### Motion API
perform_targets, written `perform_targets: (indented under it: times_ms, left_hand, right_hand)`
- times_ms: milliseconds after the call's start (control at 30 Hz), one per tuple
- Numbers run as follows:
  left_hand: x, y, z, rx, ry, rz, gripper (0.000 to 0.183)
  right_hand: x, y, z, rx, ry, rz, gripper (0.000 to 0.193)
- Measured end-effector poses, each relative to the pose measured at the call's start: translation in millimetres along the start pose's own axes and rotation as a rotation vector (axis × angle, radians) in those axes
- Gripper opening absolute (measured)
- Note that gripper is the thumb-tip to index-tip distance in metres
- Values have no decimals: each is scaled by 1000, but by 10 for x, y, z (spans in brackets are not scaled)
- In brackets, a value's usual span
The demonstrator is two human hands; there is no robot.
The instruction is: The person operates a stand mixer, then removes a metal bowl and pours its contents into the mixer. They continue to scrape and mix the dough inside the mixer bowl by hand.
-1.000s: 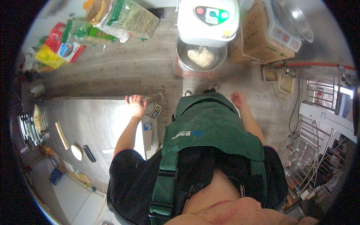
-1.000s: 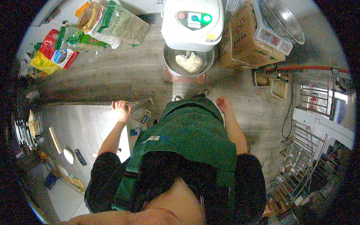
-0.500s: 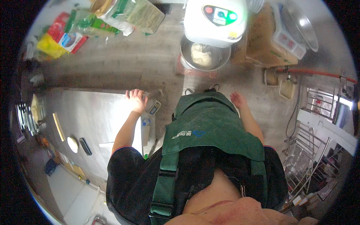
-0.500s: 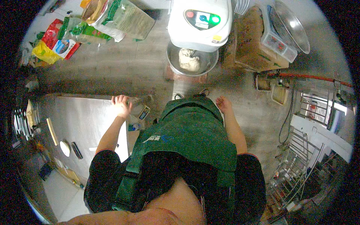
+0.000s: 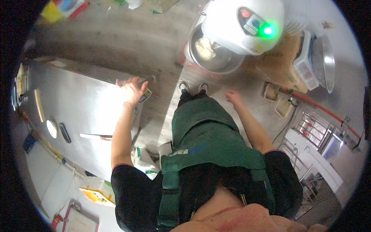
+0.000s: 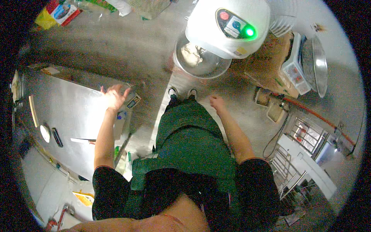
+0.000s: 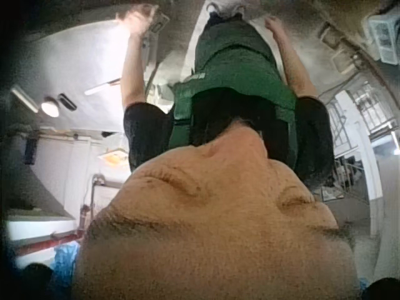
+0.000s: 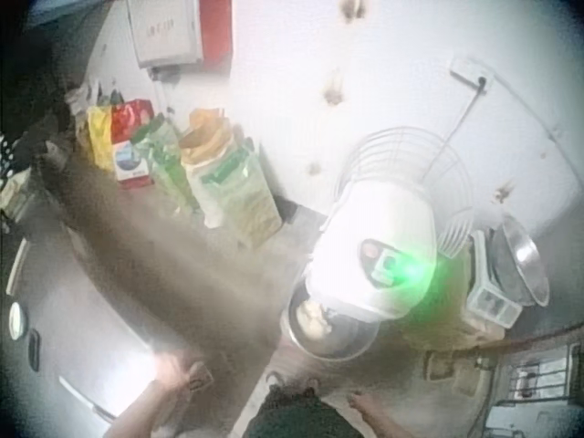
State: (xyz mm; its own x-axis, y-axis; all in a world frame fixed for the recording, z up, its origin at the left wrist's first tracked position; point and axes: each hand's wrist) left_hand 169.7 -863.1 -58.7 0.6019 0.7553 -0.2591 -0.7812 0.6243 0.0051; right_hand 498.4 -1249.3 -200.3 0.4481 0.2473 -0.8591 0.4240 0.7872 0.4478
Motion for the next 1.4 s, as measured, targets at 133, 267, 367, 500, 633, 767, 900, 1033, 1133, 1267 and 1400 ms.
perform_targets:
  times_ms: [133, 267, 367, 500, 633, 767, 900, 1033, 1133, 1267, 1400]
  left_hand:
    - [208, 24, -21, -82, -120, -22, 41]
    - [141, 70, 136, -115, -141, -35, 36]
    - [221, 80, 114, -120, -59, -44, 34]
    - [307, 95, 145, -106, 45, -117, 37]
    - [280, 189, 109, -112, 135, -117, 45]
    - [246, 250, 175, -128, 192, -119, 52]
    - [235, 299, 204, -156, 204, -179, 52]
    - [244, 344, 173, -156, 201, -200, 54]
    - [227, 328, 182, -143, 194, -188, 55]
    - [199, 298, 132, -145, 156, -168, 56]
    - [232, 280, 168, -121, 164, -139, 58]
  right_hand:
    - [562, 593, -273, -438, -69, 305, 34]
    - [1857, 694, -687, -929, 59, 204, 39]
    - [2503, 709, -951, -1150, 235, -5, 43]
    - [2978, 421, -1232, -1161, 297, 26, 46]
    - [3184, 277, -1224, -1159, 310, 54, 50]
    - [3147, 315, -822, -1167, 287, 57, 54]
    - [3080, 283, -868, -1165, 300, 55, 59]
    - [3130, 143, -961, -1198, 296, 47, 63]
    - [3185, 249, -770, -1256, 277, 28, 67]
    - [3125, 299, -782, -1492, 297, -52, 72]
    - [3255, 169, -391, -1070, 81, 174, 74]
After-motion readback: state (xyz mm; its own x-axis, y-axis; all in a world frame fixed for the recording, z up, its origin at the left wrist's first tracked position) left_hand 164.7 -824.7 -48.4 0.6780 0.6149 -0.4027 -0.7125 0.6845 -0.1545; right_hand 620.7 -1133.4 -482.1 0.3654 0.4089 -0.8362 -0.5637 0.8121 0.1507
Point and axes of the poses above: each hand's wrist, its own x-axis towards the middle knuckle, its own z-axis out of the back of the hand, y = z × x, and after that the axes turned 2 degrees about x, right-handed
